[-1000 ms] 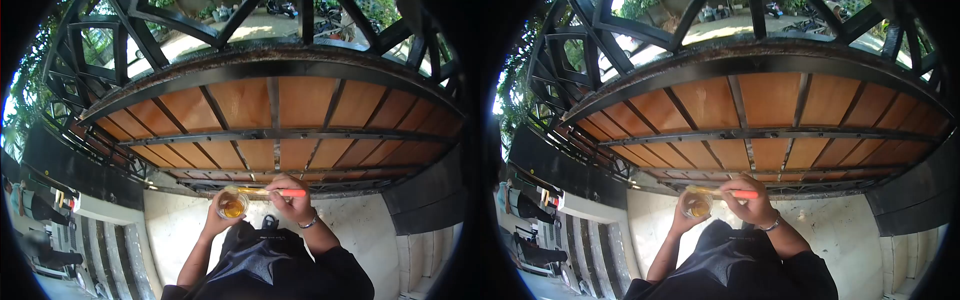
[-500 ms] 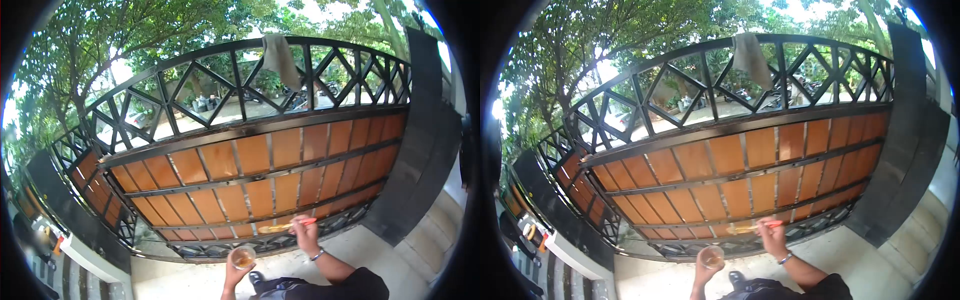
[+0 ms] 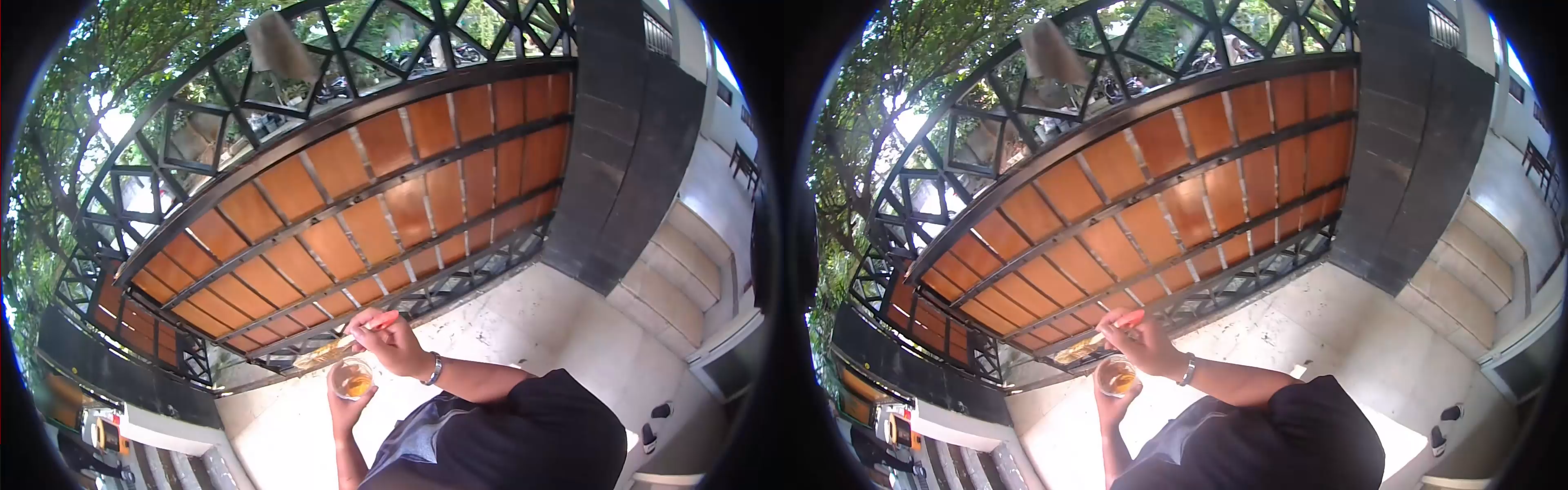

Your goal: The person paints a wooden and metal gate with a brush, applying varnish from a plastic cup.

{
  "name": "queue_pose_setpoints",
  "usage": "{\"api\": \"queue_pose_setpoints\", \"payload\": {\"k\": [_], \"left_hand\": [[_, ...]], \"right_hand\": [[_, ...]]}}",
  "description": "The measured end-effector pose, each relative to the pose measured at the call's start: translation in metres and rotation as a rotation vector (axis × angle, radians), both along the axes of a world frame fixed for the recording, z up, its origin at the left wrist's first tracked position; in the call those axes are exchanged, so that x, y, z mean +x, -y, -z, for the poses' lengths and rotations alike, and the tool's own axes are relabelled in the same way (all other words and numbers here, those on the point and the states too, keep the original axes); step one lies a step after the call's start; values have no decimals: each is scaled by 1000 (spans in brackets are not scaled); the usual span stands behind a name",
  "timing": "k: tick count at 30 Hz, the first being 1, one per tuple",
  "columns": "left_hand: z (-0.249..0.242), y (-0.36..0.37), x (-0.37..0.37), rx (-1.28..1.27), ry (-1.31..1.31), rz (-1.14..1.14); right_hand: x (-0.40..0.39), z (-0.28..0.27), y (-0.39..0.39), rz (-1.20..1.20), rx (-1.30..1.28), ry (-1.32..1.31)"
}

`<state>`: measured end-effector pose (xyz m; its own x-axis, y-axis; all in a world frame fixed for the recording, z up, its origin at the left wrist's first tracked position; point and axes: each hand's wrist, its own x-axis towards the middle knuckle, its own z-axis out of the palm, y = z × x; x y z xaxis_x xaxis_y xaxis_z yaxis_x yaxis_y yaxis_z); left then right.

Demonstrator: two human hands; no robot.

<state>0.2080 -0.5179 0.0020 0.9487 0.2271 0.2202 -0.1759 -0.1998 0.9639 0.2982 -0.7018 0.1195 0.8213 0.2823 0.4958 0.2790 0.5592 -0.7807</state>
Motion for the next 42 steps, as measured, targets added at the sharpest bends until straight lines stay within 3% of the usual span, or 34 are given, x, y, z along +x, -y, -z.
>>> {"api": "queue_pose_setpoints", "payload": {"k": [3,10,13,14,16,18,23,25,29,31,32,33,35,39,42], "left_hand": [[-13,53,21,82,-16,139],[11,328,158,-43,86,472],[18,439,192,-92,102,600],[16,471,200,-11,133,625],[14,524,203,-120,78,698],[19,556,214,-162,35,778],[26,596,253,-201,3,838],[64,600,281,-141,43,781],[82,600,332,-133,24,766],[68,590,357,11,18,717],[59,589,363,4,2,634],[62,588,377,-100,82,597],[39,575,402,-131,146,529],[35,559,428,-139,219,420],[23,522,431,-106,244,311]], "right_hand": [[8,12,80,166,-71,229],[-20,50,385,755,-192,-140],[-32,45,466,1016,-37,-144],[-36,41,489,1029,-66,-159],[-34,30,523,1156,-225,-116],[-27,31,549,1185,-175,-93],[51,35,588,1249,35,-31],[84,47,596,1209,33,-114],[152,81,637,1050,-290,-136],[181,78,649,1101,-302,-217],[194,81,656,1167,-362,-136],[199,59,657,1161,-639,-63],[243,51,638,1201,-500,-73],[287,18,597,1078,-627,62],[338,24,556,899,-507,111]]}}
